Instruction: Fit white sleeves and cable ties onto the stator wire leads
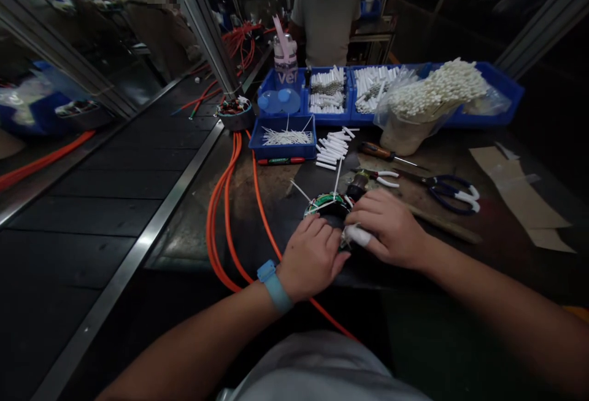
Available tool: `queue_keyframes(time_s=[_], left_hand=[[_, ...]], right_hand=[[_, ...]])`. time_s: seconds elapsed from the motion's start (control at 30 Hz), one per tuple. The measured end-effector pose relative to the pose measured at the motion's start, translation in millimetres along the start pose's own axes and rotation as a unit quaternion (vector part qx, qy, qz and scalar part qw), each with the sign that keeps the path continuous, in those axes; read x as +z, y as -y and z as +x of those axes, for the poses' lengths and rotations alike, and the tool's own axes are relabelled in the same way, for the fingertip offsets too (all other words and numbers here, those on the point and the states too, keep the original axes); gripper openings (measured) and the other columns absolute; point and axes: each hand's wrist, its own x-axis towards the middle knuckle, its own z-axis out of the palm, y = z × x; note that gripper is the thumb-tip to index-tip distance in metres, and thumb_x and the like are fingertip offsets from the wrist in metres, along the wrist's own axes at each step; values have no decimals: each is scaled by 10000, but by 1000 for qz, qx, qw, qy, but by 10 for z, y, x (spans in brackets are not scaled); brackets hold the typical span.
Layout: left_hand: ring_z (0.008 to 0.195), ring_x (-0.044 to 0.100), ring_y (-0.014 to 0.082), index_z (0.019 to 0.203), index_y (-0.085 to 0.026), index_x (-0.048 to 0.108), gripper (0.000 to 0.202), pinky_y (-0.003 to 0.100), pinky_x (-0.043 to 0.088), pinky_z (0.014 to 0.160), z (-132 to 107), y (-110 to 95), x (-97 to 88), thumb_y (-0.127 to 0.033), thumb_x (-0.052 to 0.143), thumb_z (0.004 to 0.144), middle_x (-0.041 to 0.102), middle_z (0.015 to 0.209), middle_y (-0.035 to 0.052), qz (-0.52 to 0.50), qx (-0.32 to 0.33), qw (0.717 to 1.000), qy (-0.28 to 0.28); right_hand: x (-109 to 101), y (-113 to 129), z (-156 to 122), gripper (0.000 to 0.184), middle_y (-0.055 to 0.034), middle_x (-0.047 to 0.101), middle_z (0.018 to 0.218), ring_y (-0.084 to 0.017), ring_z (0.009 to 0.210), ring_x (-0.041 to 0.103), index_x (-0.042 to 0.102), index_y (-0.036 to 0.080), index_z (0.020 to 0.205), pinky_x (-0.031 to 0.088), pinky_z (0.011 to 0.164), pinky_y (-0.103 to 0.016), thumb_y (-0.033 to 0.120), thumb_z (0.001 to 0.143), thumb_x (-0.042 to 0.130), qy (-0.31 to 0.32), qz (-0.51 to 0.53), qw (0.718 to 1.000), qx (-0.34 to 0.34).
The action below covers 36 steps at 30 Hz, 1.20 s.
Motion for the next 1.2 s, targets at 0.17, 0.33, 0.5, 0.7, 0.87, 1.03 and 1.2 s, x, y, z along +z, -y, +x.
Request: queue_keyframes(time_s=[0.17, 0.33, 0.5, 0.7, 0.87, 1.03, 1.2], left_hand=[[952, 537, 268, 942, -112, 589, 401, 452, 386, 984, 5, 21, 41, -479, 536, 790, 608, 904, 108, -10, 10, 1000, -13], [813, 540, 234, 866, -114, 606, 295, 422, 417, 920, 24, -3, 58, -392, 588, 767, 604, 765, 78, -7, -13, 1000, -24], [747, 540, 226, 742, -128, 605, 257, 393, 448, 782, 36, 34, 65, -382, 587, 775, 603, 712, 74, -4, 20, 1000, -15], [765, 558, 247, 770, -106, 618, 344, 409, 446, 765, 65, 41, 84, -433, 524, 823, 632, 751, 105, -10, 24, 1000, -4], [863, 562, 266, 883, -95, 614, 424, 431, 440, 844, 5, 46, -42, -504, 576, 777, 640, 857, 122, -43, 10, 999, 15], [1116, 497, 272, 1220, -149, 470, 656, 479, 301, 1045, -156, 263, -201, -518, 656, 711, 578, 1180, 122, -127, 23, 992, 9], [1157, 474, 283, 1084, -157, 562, 620, 447, 290, 1059, -45, 401, -232, -521, 734, 613, 622, 1061, 106, -126, 73, 986, 83]], right_hand=[[43, 169, -174, 341, -102, 557, 819, -213, 781, 458, 637, 124, 840, 358, 713, -341, 195, 973, 330, 63, -23, 998, -20], [204, 169, -203, 337, -110, 561, 802, -216, 760, 449, 652, 96, 872, 359, 703, -344, 136, 958, 329, -16, -135, 989, -65], [250, 198, -53, 315, -72, 492, 655, -213, 683, 403, 583, 160, 645, 295, 634, -344, 128, 886, 383, -13, -154, 987, 45], [251, 164, 253, 137, -71, 554, 681, -214, 711, 441, 594, 152, 630, 270, 592, -321, 87, 751, 588, 172, -120, 969, 129], [144, 140, 144, 122, -63, 570, 728, -212, 740, 492, 618, 150, 679, 352, 635, -313, 122, 792, 581, 138, -82, 979, 123], [184, 534, -430, 95, -71, 552, 892, -219, 847, 525, 597, 187, 893, 424, 754, -355, 245, 872, 524, -255, 81, 923, 278], [669, 1030, -527, 291, -46, 590, 945, -205, 880, 577, 536, 195, 933, 473, 812, -345, 437, 808, 639, -29, 601, 703, 380]])
